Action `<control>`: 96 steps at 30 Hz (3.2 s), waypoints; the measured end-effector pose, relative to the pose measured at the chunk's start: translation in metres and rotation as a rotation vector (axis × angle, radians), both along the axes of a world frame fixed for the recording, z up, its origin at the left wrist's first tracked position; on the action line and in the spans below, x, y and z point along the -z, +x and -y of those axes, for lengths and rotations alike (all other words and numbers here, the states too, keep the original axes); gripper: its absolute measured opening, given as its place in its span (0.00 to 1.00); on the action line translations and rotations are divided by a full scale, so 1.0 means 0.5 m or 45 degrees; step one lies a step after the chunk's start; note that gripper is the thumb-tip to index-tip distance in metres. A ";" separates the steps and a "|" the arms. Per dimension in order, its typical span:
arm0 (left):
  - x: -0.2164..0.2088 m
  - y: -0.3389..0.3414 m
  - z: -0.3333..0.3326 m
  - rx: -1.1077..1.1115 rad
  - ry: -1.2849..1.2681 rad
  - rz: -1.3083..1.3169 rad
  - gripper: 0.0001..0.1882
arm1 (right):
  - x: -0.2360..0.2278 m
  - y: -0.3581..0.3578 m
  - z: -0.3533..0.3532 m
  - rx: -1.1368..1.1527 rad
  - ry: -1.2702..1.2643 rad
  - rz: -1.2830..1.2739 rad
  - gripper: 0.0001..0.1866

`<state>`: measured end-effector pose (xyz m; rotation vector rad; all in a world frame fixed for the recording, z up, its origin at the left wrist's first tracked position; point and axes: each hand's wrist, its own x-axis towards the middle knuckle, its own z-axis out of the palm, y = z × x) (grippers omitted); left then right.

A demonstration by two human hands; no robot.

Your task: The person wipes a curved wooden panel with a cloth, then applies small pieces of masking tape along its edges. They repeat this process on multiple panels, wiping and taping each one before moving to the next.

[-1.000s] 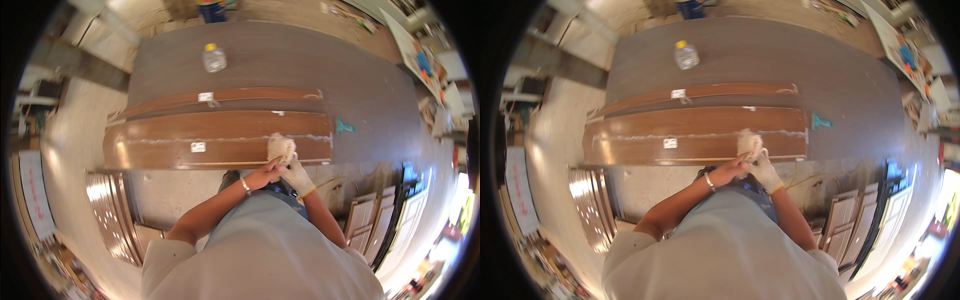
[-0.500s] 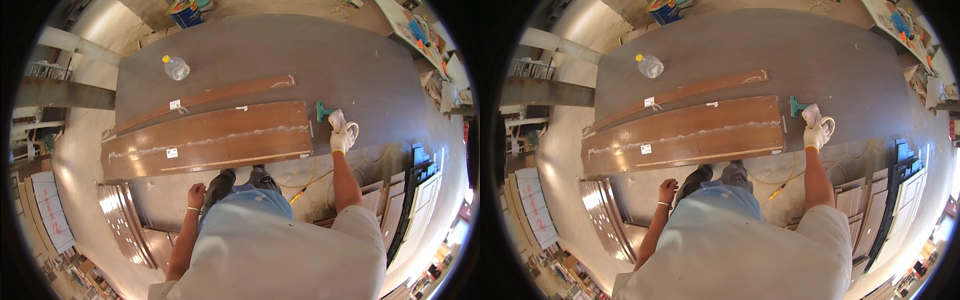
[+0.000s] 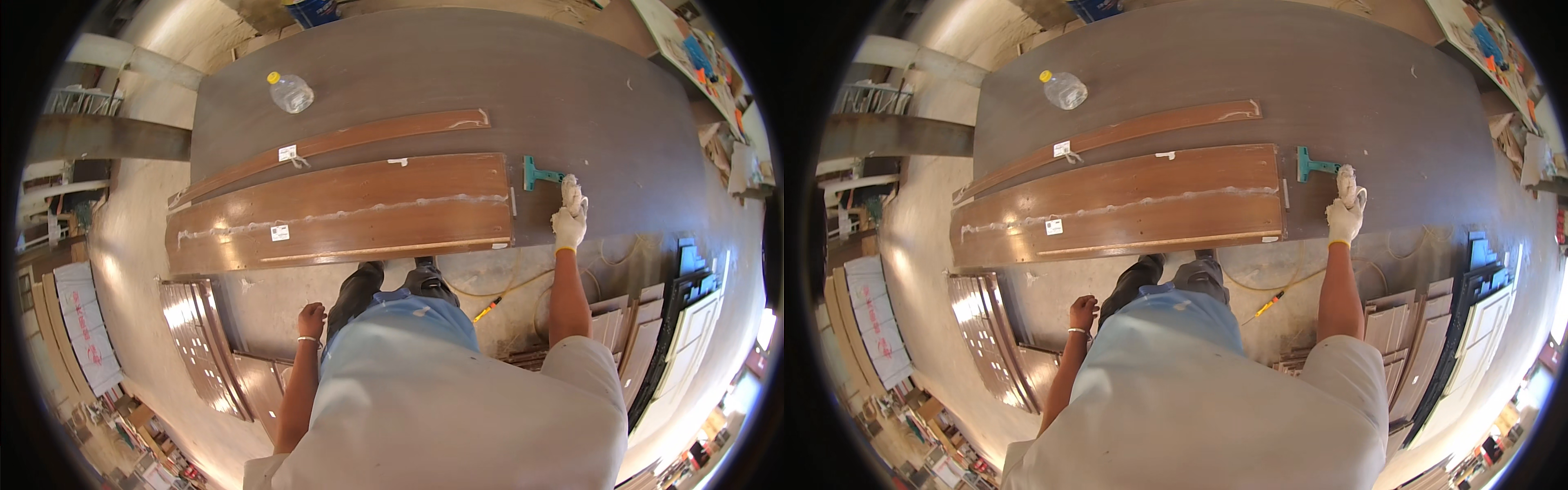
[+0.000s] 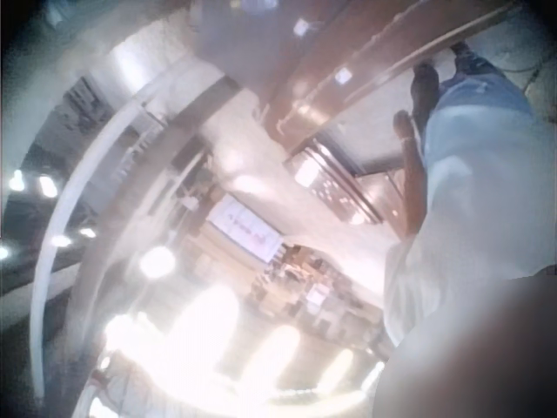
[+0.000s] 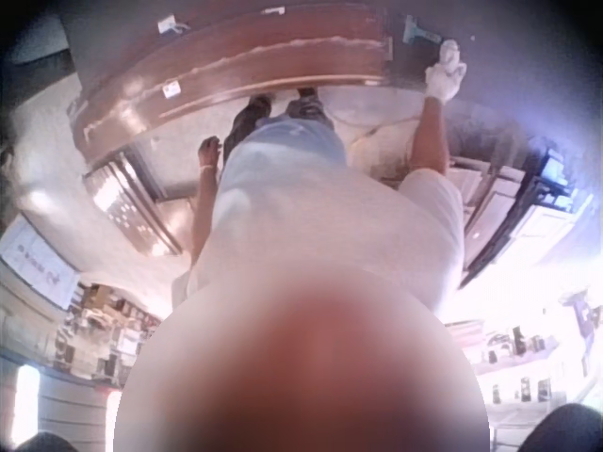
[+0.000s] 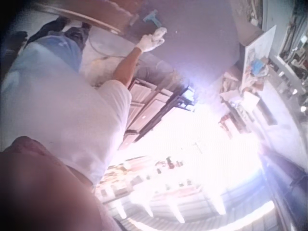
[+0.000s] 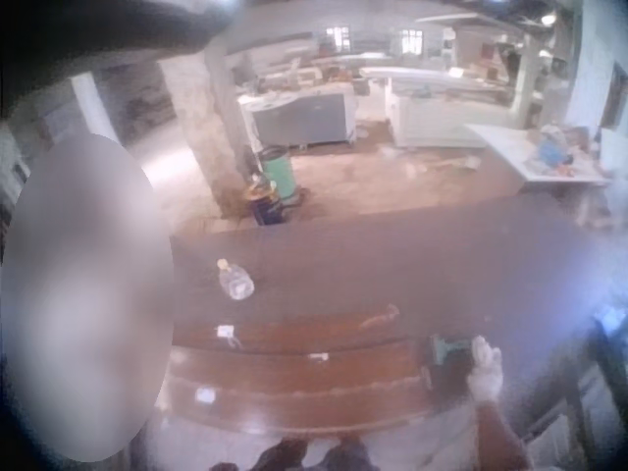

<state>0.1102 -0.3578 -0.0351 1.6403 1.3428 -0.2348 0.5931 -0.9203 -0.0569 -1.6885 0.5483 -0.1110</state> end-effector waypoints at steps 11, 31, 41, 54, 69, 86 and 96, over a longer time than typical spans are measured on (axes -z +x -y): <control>0.026 0.053 -0.198 -0.860 -0.338 0.320 0.25 | -0.086 -0.108 -0.217 -0.102 0.346 0.082 0.26; 0.097 0.105 -0.485 -1.232 -0.278 0.533 0.19 | 0.057 -0.439 -0.566 -0.326 0.976 -0.679 0.22; 0.041 0.088 -0.473 -1.097 -0.320 0.906 0.12 | -0.031 -0.446 -0.594 -0.158 1.028 -0.620 0.12; -0.007 -0.069 -0.465 -0.945 -0.595 1.010 0.09 | -0.076 -0.571 -0.581 -0.077 1.019 -0.124 0.14; -0.309 -0.104 -0.462 0.213 0.724 0.458 0.17 | -0.263 -0.590 -0.555 -0.242 1.101 -0.001 0.15; -0.151 0.743 -0.595 1.399 0.961 0.088 0.39 | -0.180 -0.632 -0.667 -0.049 1.135 -0.558 0.17; 0.093 0.765 -0.639 1.581 0.900 0.419 0.30 | -0.234 -0.676 -0.762 0.754 0.465 -0.520 0.25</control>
